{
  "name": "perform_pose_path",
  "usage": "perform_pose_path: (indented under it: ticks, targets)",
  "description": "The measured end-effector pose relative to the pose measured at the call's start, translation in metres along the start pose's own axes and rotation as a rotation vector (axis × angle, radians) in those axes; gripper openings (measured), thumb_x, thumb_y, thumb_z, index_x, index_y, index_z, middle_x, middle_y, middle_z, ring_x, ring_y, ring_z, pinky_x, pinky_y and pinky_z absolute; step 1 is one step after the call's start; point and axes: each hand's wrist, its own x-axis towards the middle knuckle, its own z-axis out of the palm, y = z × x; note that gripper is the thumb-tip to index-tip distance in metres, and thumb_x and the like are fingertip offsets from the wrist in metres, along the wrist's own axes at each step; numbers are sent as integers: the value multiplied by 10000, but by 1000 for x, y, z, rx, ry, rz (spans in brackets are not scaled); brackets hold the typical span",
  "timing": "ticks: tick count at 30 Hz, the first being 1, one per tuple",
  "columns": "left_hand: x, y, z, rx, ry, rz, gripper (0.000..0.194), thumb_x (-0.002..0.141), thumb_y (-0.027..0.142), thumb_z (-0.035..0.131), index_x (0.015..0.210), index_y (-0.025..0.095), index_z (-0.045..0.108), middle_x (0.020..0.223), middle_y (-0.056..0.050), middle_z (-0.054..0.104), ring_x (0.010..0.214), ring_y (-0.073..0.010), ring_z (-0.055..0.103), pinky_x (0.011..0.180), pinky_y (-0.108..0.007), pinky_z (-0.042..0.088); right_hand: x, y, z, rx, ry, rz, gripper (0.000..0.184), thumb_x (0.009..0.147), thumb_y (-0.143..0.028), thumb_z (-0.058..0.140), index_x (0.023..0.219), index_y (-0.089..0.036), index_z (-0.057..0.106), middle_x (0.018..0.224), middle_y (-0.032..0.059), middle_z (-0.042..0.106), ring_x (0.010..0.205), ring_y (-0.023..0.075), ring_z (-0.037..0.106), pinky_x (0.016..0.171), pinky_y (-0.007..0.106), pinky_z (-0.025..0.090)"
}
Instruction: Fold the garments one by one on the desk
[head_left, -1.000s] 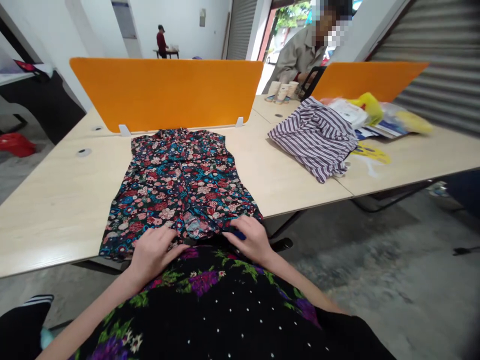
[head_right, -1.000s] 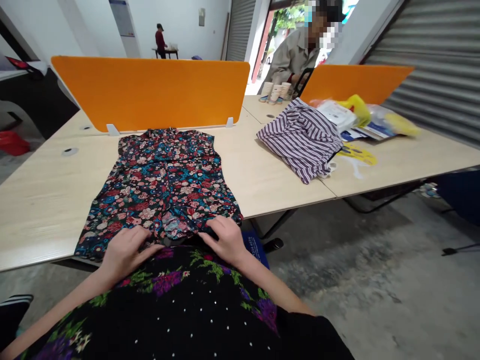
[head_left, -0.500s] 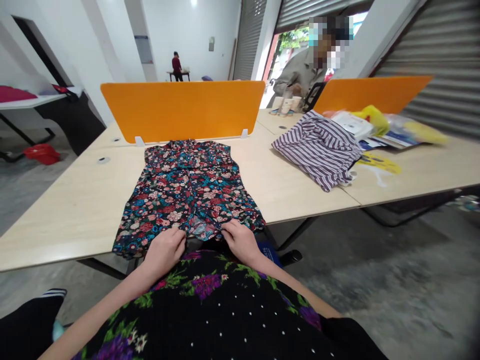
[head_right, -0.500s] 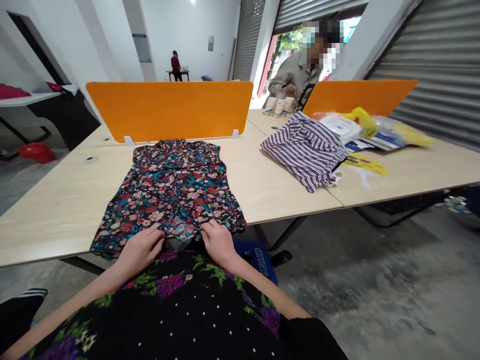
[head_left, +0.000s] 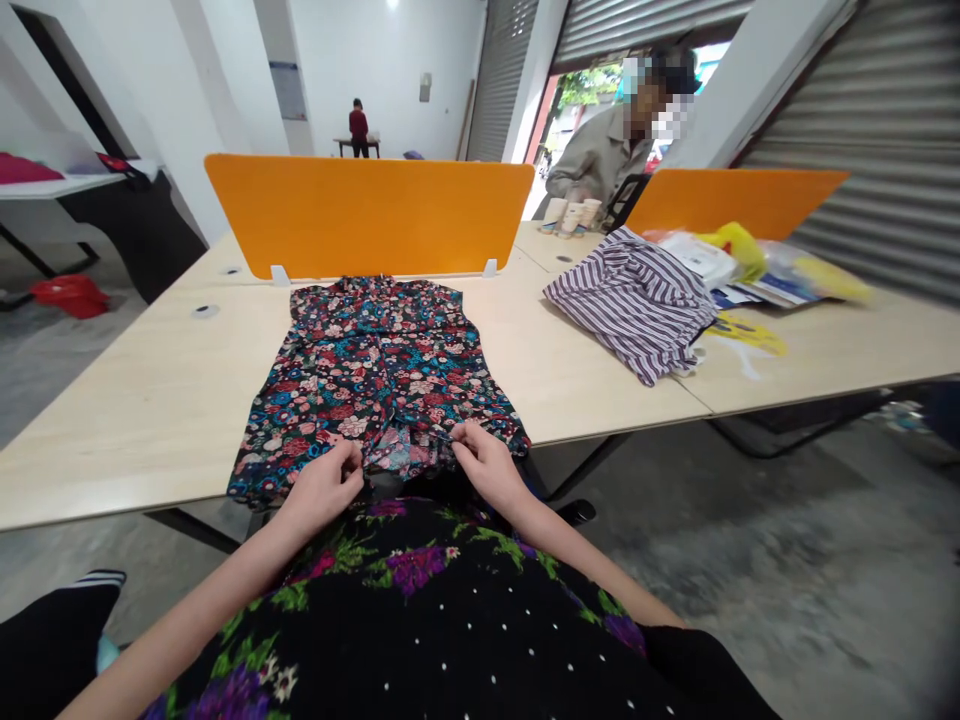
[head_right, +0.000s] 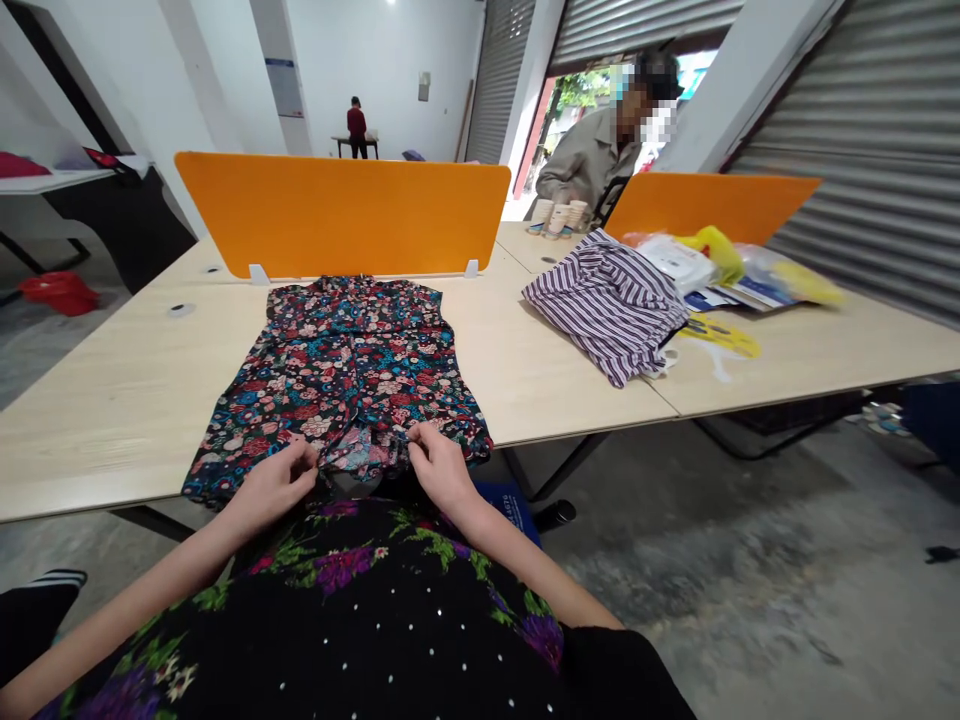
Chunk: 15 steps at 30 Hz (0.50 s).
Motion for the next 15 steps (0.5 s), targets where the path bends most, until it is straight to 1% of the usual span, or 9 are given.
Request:
perform_pose_path:
  ticks: [3, 6, 8, 10, 13, 15]
  targets:
    - [3, -7, -1, -112, -44, -7, 96, 708, 294, 406, 758, 237, 464, 717, 19, 564, 682, -157, 542, 650, -267, 424, 4, 4, 4, 70, 22, 31, 196, 807, -308, 420, 864, -208, 578, 805, 24, 631, 763, 188, 583, 738, 298, 453]
    - [6, -7, -6, -204, -51, -69, 177, 721, 347, 379, 791, 231, 492, 788, 4, 589, 780, -176, 562, 734, -290, 443, 8, 11, 7, 90, -5, 59, 205, 786, -333, 438, 838, -213, 596, 843, 29, 654, 817, 202, 587, 790, 322, 453]
    - [7, -3, -10, -213, -20, -124, 211, 742, 388, 369, 787, 229, 501, 806, 4, 597, 810, -185, 561, 762, -300, 435, 9, 16, 8, 80, -37, 85, 208, 773, -341, 455, 827, -211, 608, 797, 23, 644, 775, 200, 585, 764, 325, 453]
    - [7, 2, -14, -210, 15, -155, 238, 762, 440, 371, 747, 229, 480, 752, 10, 570, 770, -185, 540, 737, -299, 424, 10, 20, 9, 95, -65, 113, 211, 757, -350, 477, 826, -205, 614, 730, 14, 619, 708, 191, 571, 711, 318, 448]
    - [7, 10, -20, -220, 44, -138, 284, 770, 500, 391, 690, 230, 434, 652, 26, 489, 686, -171, 483, 666, -286, 403, 12, 22, 9, 204, -103, 140, 189, 707, -345, 531, 806, -201, 603, 683, -2, 593, 642, 169, 549, 661, 302, 438]
    - [6, 15, -27, -229, 42, -103, 293, 767, 502, 408, 666, 228, 427, 634, 30, 465, 667, -162, 462, 642, -276, 391, 14, 19, 8, 306, -119, 150, 184, 674, -333, 572, 798, -200, 598, 688, -9, 598, 638, 157, 550, 656, 290, 436]
